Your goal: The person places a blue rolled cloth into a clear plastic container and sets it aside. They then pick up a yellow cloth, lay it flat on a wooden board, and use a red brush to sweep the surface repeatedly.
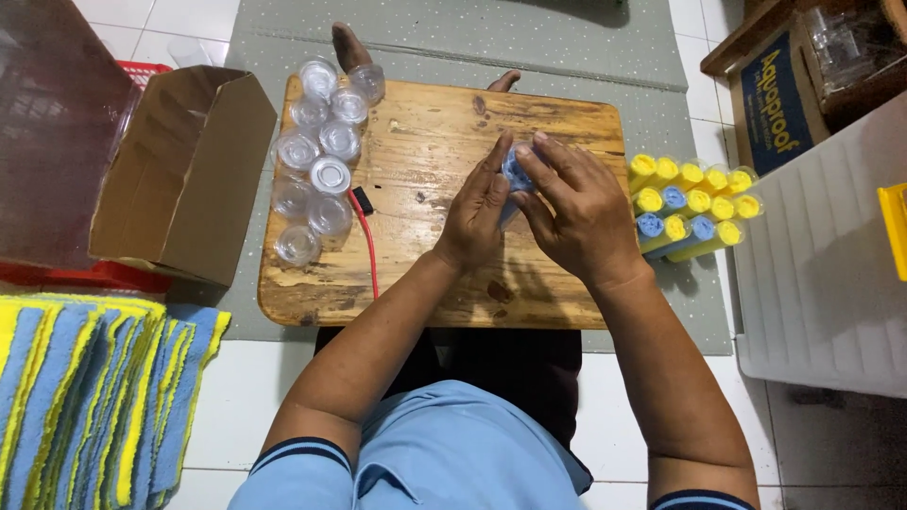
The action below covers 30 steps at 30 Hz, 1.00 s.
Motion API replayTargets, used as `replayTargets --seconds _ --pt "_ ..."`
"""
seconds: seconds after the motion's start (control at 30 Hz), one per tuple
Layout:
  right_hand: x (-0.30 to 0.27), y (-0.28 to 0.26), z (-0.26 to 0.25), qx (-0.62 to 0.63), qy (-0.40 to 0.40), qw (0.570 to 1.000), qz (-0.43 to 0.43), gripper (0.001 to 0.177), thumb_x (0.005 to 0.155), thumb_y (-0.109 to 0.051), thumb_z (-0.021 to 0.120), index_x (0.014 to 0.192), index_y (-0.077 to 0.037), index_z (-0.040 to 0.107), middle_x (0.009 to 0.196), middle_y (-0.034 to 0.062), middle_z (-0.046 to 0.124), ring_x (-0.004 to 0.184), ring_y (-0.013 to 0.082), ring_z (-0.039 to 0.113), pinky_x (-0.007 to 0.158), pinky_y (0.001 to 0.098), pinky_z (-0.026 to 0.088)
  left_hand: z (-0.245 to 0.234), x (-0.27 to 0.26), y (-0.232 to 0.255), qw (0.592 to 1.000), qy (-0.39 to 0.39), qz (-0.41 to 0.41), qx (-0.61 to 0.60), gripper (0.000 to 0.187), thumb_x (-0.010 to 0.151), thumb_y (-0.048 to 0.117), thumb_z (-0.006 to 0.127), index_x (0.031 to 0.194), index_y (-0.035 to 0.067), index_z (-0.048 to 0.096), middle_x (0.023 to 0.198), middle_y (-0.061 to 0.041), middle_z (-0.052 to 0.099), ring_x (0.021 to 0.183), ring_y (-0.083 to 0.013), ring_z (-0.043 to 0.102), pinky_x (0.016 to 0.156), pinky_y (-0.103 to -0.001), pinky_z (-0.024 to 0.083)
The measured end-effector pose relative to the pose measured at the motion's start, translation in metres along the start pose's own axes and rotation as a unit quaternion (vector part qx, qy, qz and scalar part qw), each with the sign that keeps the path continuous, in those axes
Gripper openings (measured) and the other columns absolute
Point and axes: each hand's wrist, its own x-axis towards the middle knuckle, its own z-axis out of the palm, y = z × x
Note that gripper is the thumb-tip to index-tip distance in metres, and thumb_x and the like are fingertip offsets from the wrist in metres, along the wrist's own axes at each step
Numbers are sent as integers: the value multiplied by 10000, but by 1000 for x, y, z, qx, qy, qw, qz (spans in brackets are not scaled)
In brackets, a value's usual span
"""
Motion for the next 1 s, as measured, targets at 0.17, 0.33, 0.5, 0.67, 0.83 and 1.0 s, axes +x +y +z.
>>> replayTargets --seconds 0.17,0.33,0.5,0.67,0.83,1.0 --pt "4 -1 -5 -27 -19 999 -7 413 985 -308 744 1370 -163 707 1279 160 698 1133 375 695 960 525 542 -1 -1 -4 1000 -13 -5 -9 528 1167 296 351 1647 83 301 1568 -195 483 1431 -277 494 1200 -451 408" --pt "5 2 -6 -39 -29 999 -15 395 987 -344 727 1345 -178 718 1272 136 706 1131 357 703 970 527 538 -3 1 -1 998 -19 -10 -57 517 1165 271 346 1642 74 309 1539 -180 522 1403 -247 510 1194 -455 414" --pt "4 0 -6 -38 -51 998 5 461 942 -307 781 1374 -172 692 1288 139 690 1141 365 693 989 546 518 -3 12 24 1000 -1 -26 14 482 1155 345 378 1578 130 463 1371 -137 660 1318 -240 593 1162 -454 445" --pt "-9 0 11 -11 -25 999 22 547 874 -250 832 1374 -101 667 1343 169 656 1196 371 664 1009 524 503 -3 18 11 997 24 -8 72 383 1092 344 563 1436 195 637 1261 -87 700 1246 -250 661 1091 -397 500" --pt "-11 -15 22 73 22 995 60 628 859 -158 801 1426 -11 574 1419 250 581 1291 429 599 1038 510 513 3 20 16 998 42 -3 55 367 1094 319 536 1394 147 657 1290 -131 688 1253 -294 656 1093 -441 499" --pt "-17 -23 34 123 46 986 99 733 806 -48 809 1454 19 474 1459 302 494 1338 504 521 1071 552 497 0 18 17 993 39 1 111 375 1081 399 541 1362 184 663 1268 -109 703 1213 -320 672 1044 -440 533"
